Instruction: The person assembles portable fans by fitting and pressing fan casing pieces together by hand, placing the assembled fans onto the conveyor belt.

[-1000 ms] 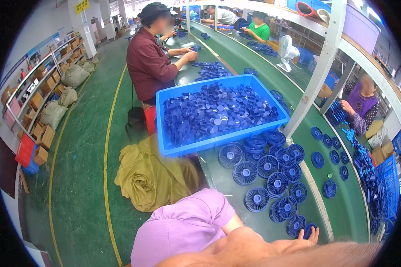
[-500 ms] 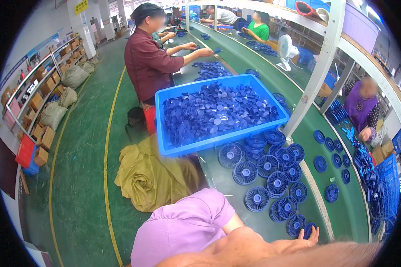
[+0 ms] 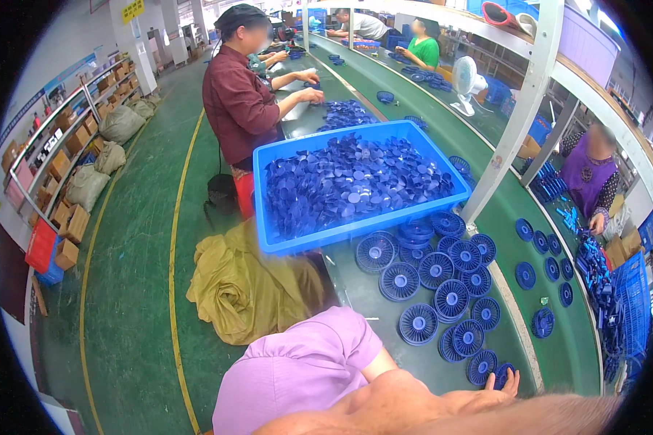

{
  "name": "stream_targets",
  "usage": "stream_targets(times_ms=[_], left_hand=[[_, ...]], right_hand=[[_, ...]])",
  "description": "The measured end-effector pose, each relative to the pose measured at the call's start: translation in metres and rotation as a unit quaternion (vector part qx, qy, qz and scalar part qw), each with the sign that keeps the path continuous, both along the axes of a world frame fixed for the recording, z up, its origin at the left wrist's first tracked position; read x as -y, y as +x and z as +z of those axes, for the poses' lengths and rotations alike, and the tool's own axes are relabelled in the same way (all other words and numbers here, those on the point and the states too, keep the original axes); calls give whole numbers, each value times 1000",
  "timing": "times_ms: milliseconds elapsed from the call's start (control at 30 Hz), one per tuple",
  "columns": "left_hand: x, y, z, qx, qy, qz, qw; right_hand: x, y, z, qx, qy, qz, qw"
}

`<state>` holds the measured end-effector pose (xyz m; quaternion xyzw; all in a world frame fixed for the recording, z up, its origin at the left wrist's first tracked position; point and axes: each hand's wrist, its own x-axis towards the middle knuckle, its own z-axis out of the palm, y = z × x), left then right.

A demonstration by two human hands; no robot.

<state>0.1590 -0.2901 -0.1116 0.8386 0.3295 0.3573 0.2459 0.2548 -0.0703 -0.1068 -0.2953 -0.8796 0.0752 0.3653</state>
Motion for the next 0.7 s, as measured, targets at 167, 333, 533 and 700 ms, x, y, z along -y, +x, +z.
stream_targets(times_ms=[167, 333, 533, 700], left_hand=[[0, 0, -2, -2, 2, 0, 1000], [-2, 2, -4, -6, 7, -8, 1000], [-3, -1, -5, -9, 10, -9, 1000], [-3, 0, -6, -11, 13, -11, 1000]], right_hand=[[1, -1, -1, -9, -1, 3, 1000], [-2, 2, -4, -20, 1, -3, 1000], [-4, -3, -6, -32, 1, 0, 999], [-7, -3, -12, -42, 1, 1, 999]])
